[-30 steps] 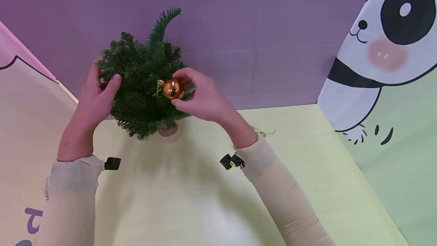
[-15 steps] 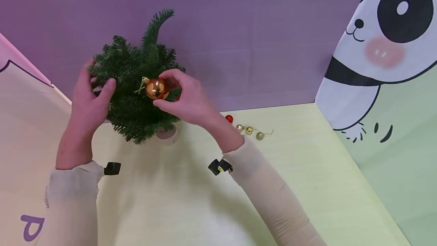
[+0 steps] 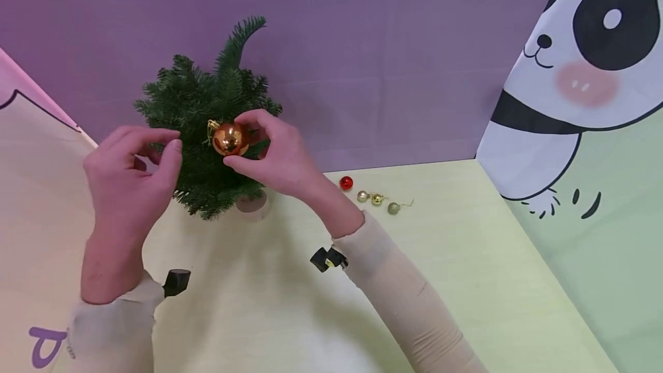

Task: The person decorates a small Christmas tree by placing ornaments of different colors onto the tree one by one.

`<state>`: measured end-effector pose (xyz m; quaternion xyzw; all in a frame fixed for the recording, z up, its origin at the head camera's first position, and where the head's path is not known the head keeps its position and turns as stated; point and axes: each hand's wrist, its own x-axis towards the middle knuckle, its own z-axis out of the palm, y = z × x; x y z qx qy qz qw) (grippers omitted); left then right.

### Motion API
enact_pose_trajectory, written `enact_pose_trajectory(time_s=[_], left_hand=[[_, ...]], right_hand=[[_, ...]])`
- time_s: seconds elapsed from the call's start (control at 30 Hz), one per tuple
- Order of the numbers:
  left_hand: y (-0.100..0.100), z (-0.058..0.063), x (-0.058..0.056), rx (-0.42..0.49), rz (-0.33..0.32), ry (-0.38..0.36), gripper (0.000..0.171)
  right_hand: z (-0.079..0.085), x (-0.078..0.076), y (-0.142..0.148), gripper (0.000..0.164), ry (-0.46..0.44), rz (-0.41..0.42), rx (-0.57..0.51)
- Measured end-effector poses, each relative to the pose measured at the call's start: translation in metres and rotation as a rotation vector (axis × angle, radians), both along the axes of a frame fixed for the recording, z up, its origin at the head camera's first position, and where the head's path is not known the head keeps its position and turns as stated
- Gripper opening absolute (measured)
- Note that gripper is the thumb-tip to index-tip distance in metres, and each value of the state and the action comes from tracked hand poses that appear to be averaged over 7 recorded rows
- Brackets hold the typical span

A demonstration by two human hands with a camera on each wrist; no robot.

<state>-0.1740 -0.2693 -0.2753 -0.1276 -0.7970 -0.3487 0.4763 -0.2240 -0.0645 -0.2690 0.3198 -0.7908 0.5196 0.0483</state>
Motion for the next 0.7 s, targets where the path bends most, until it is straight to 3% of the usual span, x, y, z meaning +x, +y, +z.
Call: enact_pose_trajectory(time_s=[0.13, 0.33, 0.5, 0.7], left_hand=[[0.012, 0.006, 0.002, 0.003, -0.047, -0.175, 0.019], [0.019, 0.005, 0.002, 0.085, -0.02, -0.341, 0.021], [0.02, 0.01, -0.001, 0.098, -0.025, -0.371, 0.021], [0.019, 0.018, 0.0, 0.075, -0.043, -0.379, 0.018]], right_hand=[[-0.001, 0.001, 0.001, 0.05, 0.008, -0.007, -0.014], [-0.007, 0.005, 0.001, 0.051, 0.04, 0.001, 0.004], [-0.008, 0.005, 0.0, 0.049, 0.105, 0.021, -0.021], [-0.004, 0.005, 0.0, 0.049, 0.105, 0.029, -0.021]])
